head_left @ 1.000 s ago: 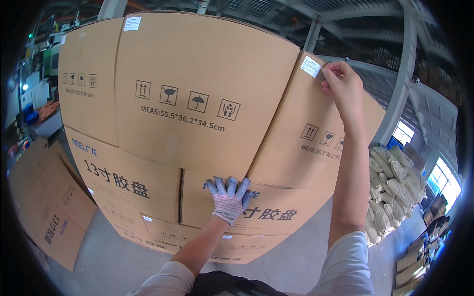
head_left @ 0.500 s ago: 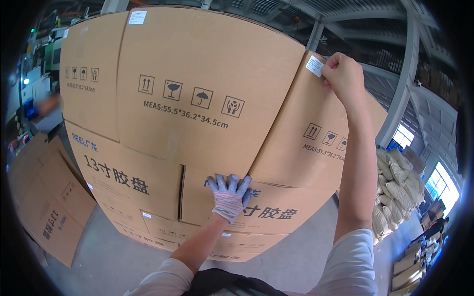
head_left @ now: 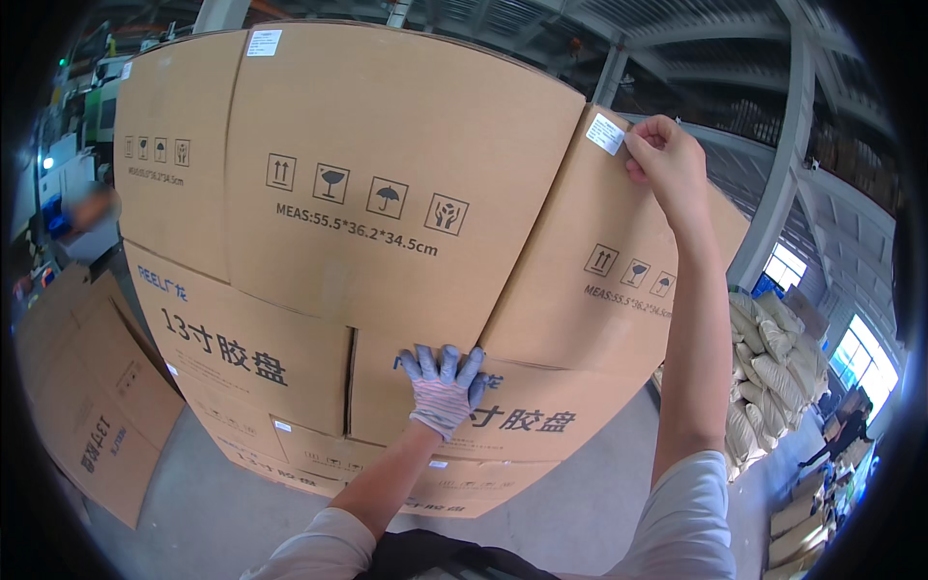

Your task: The person prepares shipping materials by peeling labels from a document, assembling a cardboard box from a flat sheet, and sealing the bottom with a tape dispenser before placing blue plastic reels inside.

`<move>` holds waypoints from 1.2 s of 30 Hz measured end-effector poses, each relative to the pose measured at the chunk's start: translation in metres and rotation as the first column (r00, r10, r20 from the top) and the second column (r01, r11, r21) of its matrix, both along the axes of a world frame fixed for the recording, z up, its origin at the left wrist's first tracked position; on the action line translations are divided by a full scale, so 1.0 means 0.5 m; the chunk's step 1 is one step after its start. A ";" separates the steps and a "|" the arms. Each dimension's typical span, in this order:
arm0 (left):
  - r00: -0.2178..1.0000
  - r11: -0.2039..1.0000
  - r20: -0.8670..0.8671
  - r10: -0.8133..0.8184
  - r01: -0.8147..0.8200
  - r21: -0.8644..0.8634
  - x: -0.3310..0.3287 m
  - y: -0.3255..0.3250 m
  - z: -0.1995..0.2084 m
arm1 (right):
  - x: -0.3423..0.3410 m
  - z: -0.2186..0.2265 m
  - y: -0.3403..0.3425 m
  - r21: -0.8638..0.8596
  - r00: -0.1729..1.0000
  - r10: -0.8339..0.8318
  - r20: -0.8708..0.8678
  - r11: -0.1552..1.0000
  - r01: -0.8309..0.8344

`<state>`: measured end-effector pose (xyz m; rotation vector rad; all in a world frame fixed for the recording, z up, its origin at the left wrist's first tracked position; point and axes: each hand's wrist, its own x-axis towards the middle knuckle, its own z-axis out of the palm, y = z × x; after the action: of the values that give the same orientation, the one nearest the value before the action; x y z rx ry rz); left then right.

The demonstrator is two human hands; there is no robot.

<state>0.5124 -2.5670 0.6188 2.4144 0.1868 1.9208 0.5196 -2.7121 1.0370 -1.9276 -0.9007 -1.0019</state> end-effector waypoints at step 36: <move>1.000 1.000 0.008 0.009 -0.009 0.028 -0.006 0.001 0.006 | 0.010 -0.005 0.022 -0.055 0.854 -0.334 0.399 0.921 0.386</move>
<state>0.5094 -2.5666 0.6219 2.4274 0.1728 1.9492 0.5244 -2.7009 1.0345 -2.1007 -0.8457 -1.6234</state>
